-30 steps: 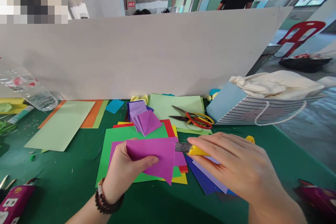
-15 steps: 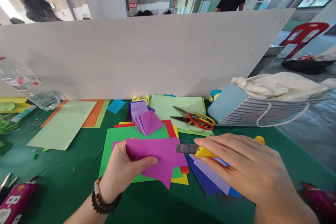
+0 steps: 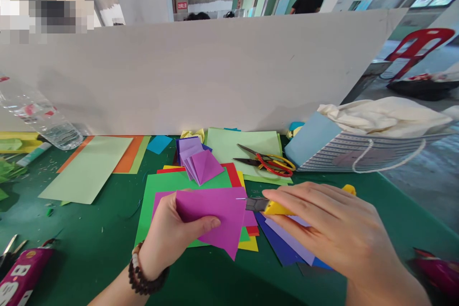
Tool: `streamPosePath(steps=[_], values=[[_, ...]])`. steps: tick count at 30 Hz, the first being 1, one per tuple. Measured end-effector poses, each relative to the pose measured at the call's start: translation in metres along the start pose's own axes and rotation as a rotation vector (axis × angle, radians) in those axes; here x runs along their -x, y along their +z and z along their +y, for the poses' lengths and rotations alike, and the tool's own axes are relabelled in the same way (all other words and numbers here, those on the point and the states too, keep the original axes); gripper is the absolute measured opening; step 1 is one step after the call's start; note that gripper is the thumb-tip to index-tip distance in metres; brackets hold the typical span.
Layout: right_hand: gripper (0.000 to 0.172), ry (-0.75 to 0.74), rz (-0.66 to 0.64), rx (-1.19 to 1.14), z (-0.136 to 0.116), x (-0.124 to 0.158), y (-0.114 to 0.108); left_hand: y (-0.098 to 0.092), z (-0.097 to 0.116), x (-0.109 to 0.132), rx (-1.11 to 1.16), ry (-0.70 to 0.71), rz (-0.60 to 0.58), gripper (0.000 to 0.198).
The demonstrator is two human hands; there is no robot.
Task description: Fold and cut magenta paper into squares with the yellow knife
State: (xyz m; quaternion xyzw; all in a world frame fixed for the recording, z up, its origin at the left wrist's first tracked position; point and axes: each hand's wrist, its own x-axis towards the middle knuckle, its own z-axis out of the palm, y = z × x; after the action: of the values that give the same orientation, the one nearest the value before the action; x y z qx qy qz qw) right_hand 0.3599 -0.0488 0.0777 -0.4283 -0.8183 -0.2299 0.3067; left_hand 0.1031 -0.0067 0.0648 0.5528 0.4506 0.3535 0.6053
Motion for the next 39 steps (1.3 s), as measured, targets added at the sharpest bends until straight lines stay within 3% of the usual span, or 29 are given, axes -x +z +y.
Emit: streamPosePath(steps=[10, 20, 29, 39], values=[[0.016, -0.003, -0.003, 0.004, 0.004, 0.003, -0.003, -0.002, 0.005, 0.0, -0.057, 0.031, 0.043, 0.018], [0.018, -0.003, -0.004, -0.007, 0.002, 0.001, 0.001, 0.0, 0.003, 0.0, -0.038, -0.013, -0.026, 0.027], [0.016, -0.019, 0.0, 0.007, 0.005, 0.002, -0.005, -0.004, 0.007, 0.001, -0.078, 0.026, -0.002, 0.019], [0.016, 0.056, -0.074, -0.031, 0.005, 0.004, -0.003, 0.0, 0.0, -0.002, -0.066, 0.076, 0.047, 0.019]])
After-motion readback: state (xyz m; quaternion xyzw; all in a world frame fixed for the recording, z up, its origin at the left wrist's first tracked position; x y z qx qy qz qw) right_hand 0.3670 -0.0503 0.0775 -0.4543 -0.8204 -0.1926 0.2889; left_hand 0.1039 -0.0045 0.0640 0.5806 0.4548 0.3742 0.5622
